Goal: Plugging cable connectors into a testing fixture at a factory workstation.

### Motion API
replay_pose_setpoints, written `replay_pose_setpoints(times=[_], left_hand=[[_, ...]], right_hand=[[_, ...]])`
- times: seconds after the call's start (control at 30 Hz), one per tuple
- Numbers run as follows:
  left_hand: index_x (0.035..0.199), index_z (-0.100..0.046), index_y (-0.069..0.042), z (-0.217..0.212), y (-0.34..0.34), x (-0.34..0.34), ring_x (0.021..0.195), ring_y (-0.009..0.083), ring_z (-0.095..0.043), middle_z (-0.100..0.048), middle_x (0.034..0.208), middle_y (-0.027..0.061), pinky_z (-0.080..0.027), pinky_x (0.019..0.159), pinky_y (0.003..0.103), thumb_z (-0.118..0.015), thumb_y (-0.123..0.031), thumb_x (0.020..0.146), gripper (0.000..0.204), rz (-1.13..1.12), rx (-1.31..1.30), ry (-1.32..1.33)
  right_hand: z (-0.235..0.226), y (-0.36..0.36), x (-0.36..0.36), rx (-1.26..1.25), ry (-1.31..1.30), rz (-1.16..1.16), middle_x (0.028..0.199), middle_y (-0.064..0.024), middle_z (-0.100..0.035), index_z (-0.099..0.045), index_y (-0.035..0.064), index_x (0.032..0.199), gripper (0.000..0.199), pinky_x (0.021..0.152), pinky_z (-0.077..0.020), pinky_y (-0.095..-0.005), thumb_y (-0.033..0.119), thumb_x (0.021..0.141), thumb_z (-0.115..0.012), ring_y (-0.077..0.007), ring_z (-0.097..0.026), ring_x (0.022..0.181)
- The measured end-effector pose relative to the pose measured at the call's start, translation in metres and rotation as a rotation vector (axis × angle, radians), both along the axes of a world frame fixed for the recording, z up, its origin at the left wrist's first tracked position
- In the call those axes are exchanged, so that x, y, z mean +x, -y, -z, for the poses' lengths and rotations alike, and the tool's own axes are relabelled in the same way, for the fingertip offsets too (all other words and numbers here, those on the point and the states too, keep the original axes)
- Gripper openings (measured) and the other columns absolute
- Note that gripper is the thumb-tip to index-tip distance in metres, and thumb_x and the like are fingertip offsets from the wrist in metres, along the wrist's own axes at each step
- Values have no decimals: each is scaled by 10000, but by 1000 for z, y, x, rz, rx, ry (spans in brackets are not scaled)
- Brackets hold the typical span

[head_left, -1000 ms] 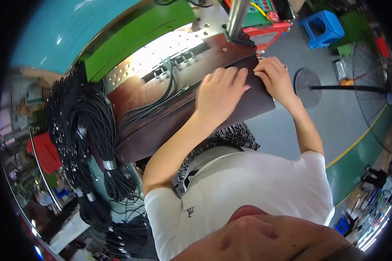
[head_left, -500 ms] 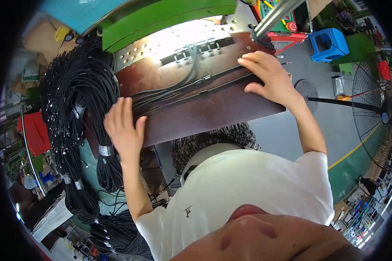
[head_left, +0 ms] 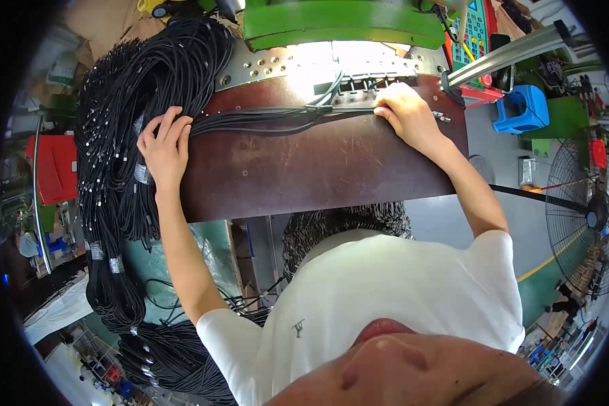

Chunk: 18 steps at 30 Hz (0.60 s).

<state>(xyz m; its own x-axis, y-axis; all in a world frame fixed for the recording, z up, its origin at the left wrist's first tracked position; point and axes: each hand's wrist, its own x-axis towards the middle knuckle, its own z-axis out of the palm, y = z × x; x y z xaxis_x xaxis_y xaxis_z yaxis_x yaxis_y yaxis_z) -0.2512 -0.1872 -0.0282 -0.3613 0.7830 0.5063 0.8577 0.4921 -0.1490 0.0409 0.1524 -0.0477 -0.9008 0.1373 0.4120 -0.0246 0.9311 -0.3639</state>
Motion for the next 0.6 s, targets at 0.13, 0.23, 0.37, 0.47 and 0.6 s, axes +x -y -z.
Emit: replay_pose_setpoints(times=[0.13,0.23,0.37,0.47,0.6], left_hand=[[1131,-633,-159,3,-6,28,1155,250,-463,-540,1304,-8,-311,1004,406,-607,-188,865,269,10,7,57],[1114,-640,-85,-1,-15,77,1128,285,-490,-577,1247,79,-376,963,409,-632,-130,816,302,113,143,81],[1085,-627,-83,-20,-39,120,1042,267,-590,-607,1162,102,-461,898,401,-667,-123,744,346,542,41,215],[1103,-616,-47,-31,-6,82,1082,302,-569,-595,1187,131,-443,929,421,-652,-162,794,332,178,151,175],[1043,-613,7,-13,76,21,1025,344,-566,-601,1104,162,-451,879,437,-611,-278,869,335,-434,123,-10]], right_hand=[[-7,11,42,20,93,-9,846,-60,-571,-557,88,847,171,729,-451,-368,129,757,-696,-263,-557,817],[-14,18,51,33,88,-25,859,-49,-573,-559,96,854,190,710,-452,-355,111,743,-712,-244,-559,807],[-20,11,27,183,-7,58,884,-43,-575,-571,93,871,173,727,-459,-353,132,759,-696,-246,-567,849],[-31,10,19,192,10,-11,914,-50,-582,-586,92,901,181,720,-468,-352,127,761,-695,-251,-578,864],[-52,34,-15,54,-33,-110,962,-70,-591,-601,80,925,185,733,-489,-376,111,765,-689,-272,-593,884]])
